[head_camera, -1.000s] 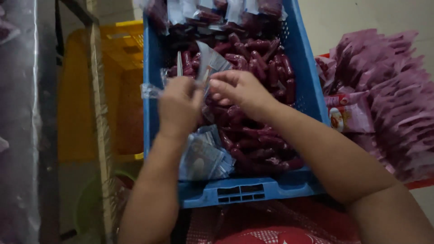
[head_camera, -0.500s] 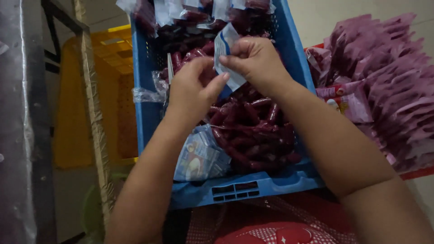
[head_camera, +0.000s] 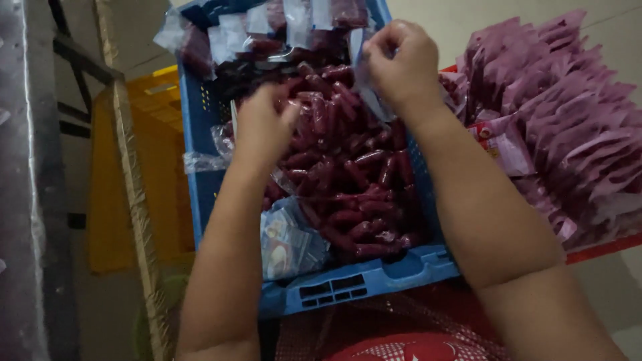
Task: The person trims packaging with scissors and places small red meat products into plastic pouches by hand.
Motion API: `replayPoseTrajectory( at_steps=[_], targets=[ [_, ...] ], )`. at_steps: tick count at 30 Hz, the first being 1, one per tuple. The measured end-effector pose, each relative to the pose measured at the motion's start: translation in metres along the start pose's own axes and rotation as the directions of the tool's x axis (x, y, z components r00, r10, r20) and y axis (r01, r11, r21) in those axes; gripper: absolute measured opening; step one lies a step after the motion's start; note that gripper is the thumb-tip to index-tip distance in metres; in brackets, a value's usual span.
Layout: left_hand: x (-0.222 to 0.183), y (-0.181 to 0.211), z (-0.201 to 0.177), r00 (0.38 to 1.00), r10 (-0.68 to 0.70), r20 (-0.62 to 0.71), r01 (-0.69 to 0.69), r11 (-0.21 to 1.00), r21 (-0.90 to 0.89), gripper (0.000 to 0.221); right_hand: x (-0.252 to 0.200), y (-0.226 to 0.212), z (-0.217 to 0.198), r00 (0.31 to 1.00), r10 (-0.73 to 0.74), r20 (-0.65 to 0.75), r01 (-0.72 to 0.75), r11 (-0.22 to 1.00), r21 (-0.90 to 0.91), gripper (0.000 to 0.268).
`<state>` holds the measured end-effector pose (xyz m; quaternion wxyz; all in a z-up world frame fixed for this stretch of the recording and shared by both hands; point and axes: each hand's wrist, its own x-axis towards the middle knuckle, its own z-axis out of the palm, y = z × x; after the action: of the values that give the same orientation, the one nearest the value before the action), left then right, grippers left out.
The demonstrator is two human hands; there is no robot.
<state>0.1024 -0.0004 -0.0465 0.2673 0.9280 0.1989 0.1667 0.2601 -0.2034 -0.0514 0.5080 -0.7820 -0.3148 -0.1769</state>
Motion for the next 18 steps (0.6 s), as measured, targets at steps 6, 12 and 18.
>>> replayPoseTrajectory(
  at_steps=[6,12,18],
  targets=[
    [-0.020,-0.020,0.040,0.983,-0.164,0.086,0.160,0.986,0.052,0.049,-0.006,-0.016,0.009,0.964,0.081,0.252,-0.073,0.996,-0.040,0.038],
    [-0.025,0.018,0.012,0.931,-0.254,0.262,0.285,0.955,-0.086,0.069,-0.012,-0.021,0.019,0.936,0.091,0.341,-0.097,0.995,0.000,0.035],
    [-0.027,-0.015,0.006,0.979,-0.093,0.182,0.162,0.897,-0.412,0.047,-0.014,-0.022,0.024,0.920,0.124,0.372,-0.126,0.992,-0.019,0.035]
  ],
)
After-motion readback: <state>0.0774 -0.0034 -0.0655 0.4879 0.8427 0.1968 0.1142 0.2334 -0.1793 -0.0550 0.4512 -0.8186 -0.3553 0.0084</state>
